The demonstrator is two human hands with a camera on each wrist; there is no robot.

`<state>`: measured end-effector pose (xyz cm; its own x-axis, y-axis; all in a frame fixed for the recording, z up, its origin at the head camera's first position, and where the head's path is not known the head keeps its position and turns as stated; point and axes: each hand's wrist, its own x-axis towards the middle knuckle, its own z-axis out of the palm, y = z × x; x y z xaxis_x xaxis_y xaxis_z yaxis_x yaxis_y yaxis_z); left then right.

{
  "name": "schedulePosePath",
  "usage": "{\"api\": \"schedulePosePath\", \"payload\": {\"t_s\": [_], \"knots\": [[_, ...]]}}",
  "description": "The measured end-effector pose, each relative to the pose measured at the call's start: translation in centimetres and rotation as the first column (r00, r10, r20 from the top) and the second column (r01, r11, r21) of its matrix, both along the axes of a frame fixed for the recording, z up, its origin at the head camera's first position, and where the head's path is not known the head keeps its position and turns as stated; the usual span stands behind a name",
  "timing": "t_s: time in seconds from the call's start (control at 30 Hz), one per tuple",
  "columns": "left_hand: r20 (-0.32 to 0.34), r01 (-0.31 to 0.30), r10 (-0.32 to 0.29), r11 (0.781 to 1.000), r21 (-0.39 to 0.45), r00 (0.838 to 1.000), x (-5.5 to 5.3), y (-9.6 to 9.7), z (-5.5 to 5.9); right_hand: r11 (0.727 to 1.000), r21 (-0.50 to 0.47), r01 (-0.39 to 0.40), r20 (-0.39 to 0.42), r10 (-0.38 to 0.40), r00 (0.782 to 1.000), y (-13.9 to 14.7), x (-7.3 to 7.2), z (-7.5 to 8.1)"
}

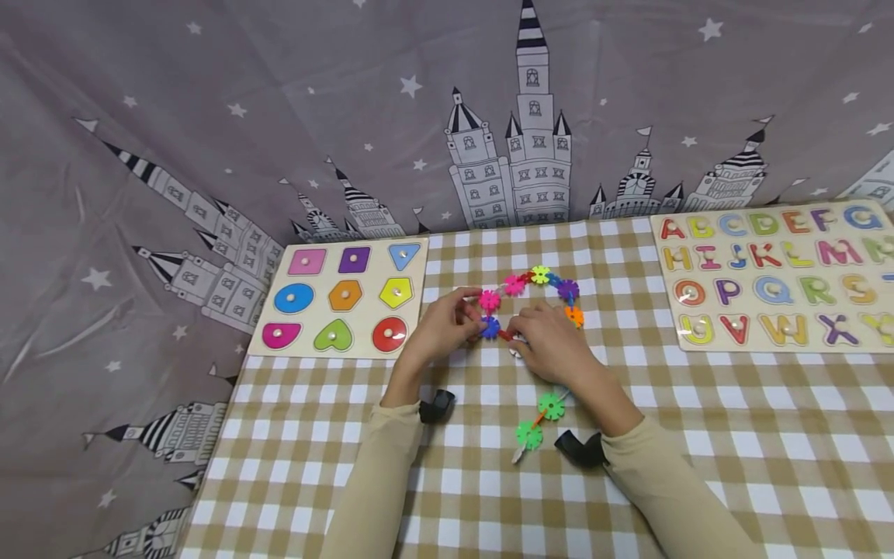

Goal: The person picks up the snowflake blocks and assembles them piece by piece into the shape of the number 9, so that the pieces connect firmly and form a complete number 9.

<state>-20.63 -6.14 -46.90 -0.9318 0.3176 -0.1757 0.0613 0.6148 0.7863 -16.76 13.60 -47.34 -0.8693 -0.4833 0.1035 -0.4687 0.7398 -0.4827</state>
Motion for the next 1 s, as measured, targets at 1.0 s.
{"api": "schedulePosePath", "payload": {"t_s": [1.0], "knots": [[0.132,-0.017,-0.002,0.989,0.145,0.991,0.08,-0.16,-0.25,0.996,-0.086,0.005,0.013,-0.004,1.000,-0.64,-0.19,-0.62]]}}
